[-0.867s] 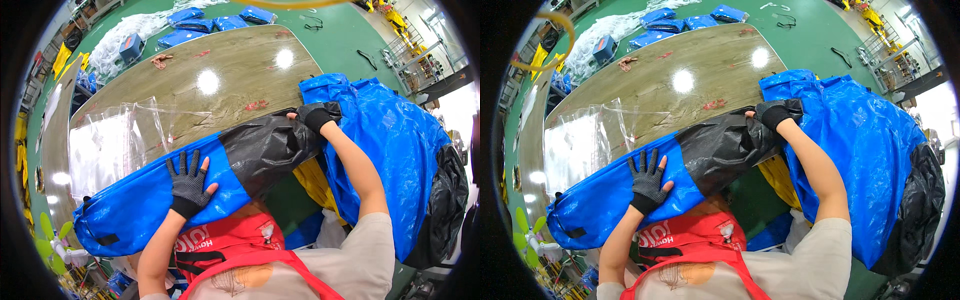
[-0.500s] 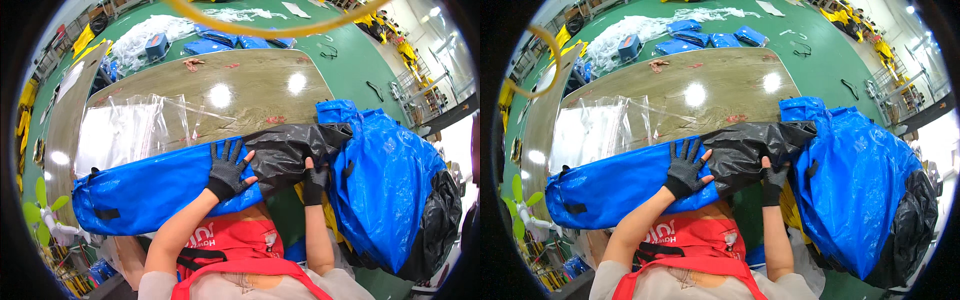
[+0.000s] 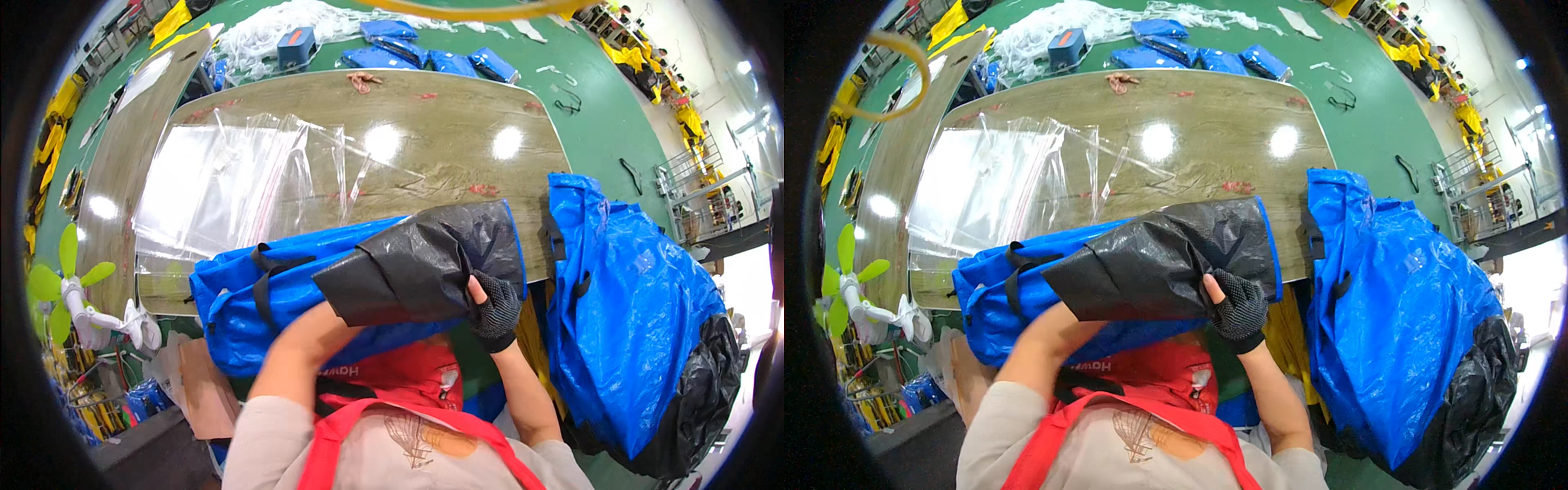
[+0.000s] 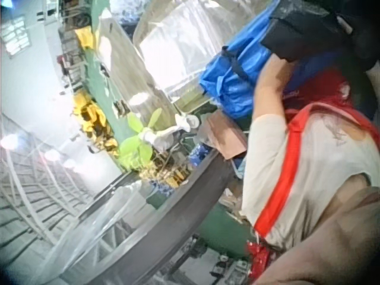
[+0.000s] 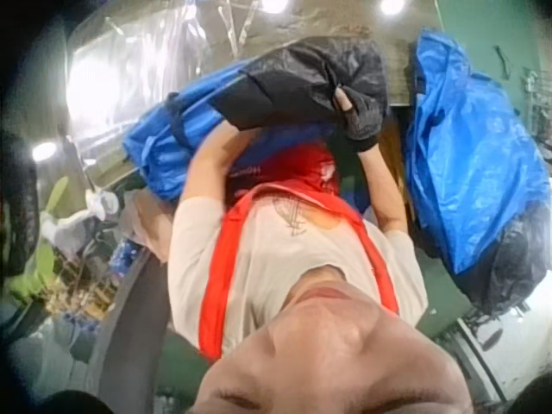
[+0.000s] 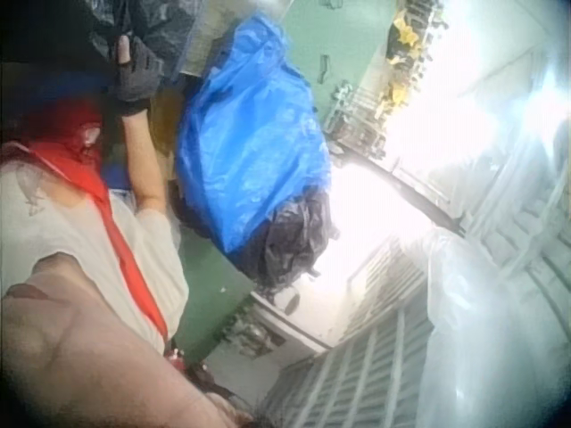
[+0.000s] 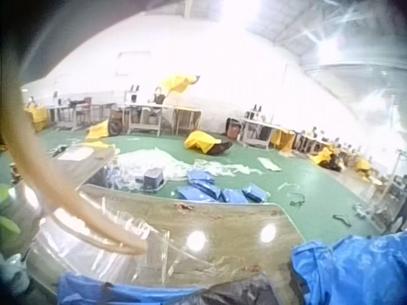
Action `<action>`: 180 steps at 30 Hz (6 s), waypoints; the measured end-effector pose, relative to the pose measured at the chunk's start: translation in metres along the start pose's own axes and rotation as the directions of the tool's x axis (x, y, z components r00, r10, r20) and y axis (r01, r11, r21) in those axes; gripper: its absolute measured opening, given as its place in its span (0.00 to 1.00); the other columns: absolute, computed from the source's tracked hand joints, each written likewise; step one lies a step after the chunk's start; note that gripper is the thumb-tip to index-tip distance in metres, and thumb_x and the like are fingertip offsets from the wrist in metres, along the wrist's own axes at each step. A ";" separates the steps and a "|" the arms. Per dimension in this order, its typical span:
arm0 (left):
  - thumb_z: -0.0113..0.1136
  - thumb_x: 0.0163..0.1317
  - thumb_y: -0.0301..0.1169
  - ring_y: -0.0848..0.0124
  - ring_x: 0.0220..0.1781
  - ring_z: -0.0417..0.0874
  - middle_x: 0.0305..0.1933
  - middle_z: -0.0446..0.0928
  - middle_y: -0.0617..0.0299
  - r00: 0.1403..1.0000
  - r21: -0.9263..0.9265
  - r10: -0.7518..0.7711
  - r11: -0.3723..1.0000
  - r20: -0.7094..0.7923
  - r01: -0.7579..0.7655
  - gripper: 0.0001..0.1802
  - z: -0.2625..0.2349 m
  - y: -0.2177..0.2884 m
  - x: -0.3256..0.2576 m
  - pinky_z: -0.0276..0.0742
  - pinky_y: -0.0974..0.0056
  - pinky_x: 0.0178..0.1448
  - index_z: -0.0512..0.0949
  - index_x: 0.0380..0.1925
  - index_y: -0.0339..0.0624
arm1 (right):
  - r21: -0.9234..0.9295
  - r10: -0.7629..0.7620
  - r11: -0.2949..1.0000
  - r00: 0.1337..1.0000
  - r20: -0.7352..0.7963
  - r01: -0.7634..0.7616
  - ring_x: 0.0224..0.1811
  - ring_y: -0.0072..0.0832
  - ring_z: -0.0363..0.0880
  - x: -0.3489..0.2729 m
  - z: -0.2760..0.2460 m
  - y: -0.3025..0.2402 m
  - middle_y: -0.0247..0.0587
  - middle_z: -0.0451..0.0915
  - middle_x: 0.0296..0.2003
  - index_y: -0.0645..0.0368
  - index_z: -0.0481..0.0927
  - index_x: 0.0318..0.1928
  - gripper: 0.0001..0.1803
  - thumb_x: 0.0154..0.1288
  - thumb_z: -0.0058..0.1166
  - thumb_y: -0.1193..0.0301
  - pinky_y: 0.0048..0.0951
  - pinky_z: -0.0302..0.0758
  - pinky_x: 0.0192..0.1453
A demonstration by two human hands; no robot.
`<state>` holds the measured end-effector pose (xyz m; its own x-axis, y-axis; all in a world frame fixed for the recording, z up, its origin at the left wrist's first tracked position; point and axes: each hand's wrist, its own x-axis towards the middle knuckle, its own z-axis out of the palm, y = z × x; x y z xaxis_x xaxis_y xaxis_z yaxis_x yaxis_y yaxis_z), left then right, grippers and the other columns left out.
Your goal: The person folds a blue and black bag and places it into a clear plastic bag. This process is repeated multiple times with similar bags on a table in a factory setting.
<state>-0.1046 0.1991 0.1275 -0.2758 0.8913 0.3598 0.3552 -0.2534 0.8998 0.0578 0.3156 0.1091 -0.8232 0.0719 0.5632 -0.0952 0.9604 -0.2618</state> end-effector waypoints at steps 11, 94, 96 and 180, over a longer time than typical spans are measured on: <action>0.50 0.58 0.57 0.55 0.72 0.56 0.69 0.60 0.60 0.892 0.955 -0.434 0.192 -0.126 0.228 0.33 -0.112 0.003 -0.228 0.40 0.45 0.74 0.66 0.62 0.58 | -0.208 -0.244 0.930 0.933 0.266 0.303 0.49 0.45 0.76 0.010 0.025 0.008 0.44 0.74 0.54 0.39 0.75 0.55 0.22 0.59 0.50 0.68 0.47 0.71 0.51; 0.46 0.64 0.56 0.47 0.46 0.79 0.43 0.77 0.40 0.754 0.306 -0.565 0.692 -0.335 0.654 0.33 0.006 -0.058 -0.034 0.74 0.54 0.49 0.70 0.52 0.36 | 0.603 0.585 0.158 0.566 0.581 -0.782 0.56 0.38 0.70 -0.042 0.014 0.107 0.49 0.70 0.57 0.63 0.59 0.65 0.45 0.52 0.66 0.56 0.37 0.69 0.59; 0.39 0.68 0.52 0.47 0.40 0.80 0.38 0.79 0.42 0.796 0.600 -0.573 0.573 -0.194 0.559 0.27 -0.056 -0.088 -0.002 0.75 0.53 0.43 0.76 0.41 0.38 | 0.570 0.627 0.083 0.488 0.608 -0.817 0.55 0.38 0.72 -0.047 0.017 0.113 0.49 0.72 0.55 0.63 0.62 0.63 0.43 0.52 0.66 0.56 0.37 0.70 0.58; 0.59 0.60 0.42 0.51 0.69 0.60 0.64 0.66 0.47 0.660 0.342 -0.091 0.798 -0.746 0.496 0.26 -0.067 -0.006 -0.240 0.50 0.50 0.72 0.72 0.55 0.40 | 0.591 0.318 0.362 0.691 0.649 -0.721 0.48 0.31 0.77 0.062 0.130 -0.025 0.48 0.80 0.41 0.63 0.75 0.51 0.29 0.57 0.60 0.54 0.31 0.72 0.54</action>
<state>-0.1001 -0.0384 0.0522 -0.8805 0.3311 0.3394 0.4518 0.3686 0.8125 -0.0637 0.2609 0.0486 -0.9625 0.1801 -0.2028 0.2287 0.1364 -0.9639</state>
